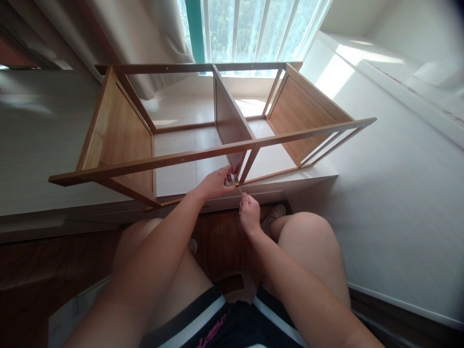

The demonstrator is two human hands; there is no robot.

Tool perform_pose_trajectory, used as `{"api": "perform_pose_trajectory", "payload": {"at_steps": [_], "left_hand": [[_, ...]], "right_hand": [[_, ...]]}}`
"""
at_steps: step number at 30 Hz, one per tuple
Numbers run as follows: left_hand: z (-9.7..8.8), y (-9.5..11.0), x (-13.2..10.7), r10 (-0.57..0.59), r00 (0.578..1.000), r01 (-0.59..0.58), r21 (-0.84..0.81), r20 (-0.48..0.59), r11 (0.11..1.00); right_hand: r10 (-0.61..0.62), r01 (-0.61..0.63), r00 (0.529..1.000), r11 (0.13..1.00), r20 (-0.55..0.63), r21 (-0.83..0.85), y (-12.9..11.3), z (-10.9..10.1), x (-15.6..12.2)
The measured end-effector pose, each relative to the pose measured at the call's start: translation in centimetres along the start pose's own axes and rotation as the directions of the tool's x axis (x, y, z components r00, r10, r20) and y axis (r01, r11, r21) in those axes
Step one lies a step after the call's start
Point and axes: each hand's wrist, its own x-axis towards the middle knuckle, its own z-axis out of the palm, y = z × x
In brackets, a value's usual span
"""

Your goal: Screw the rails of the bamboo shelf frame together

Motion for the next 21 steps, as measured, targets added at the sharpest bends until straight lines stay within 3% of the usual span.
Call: {"api": "perform_pose_trajectory", "payload": {"at_steps": [11,15,21], "left_hand": [[-0.14,0.31,-0.04,-0.008,1.000,0.008,0.002,0.006,1.000],[-0.07,0.19,0.00,-0.002,1.000,0.002,0.006,0.002,1.000],[-0.01,0.09,0.02,0.006,1.000,-0.006,0.005,-0.003,1.000]], "right_hand": [[-0.154,0.125,0.986,0.941,-0.068,-0.314,-0.05,-0.43,0.15],[-0.217,0.180,0.975,0.891,-0.043,-0.416,-0.25,-0.62,0.10],[-0.219,0.180,0.976,0.831,-0.012,-0.526,-0.62,-0.65,-0.06]]}}
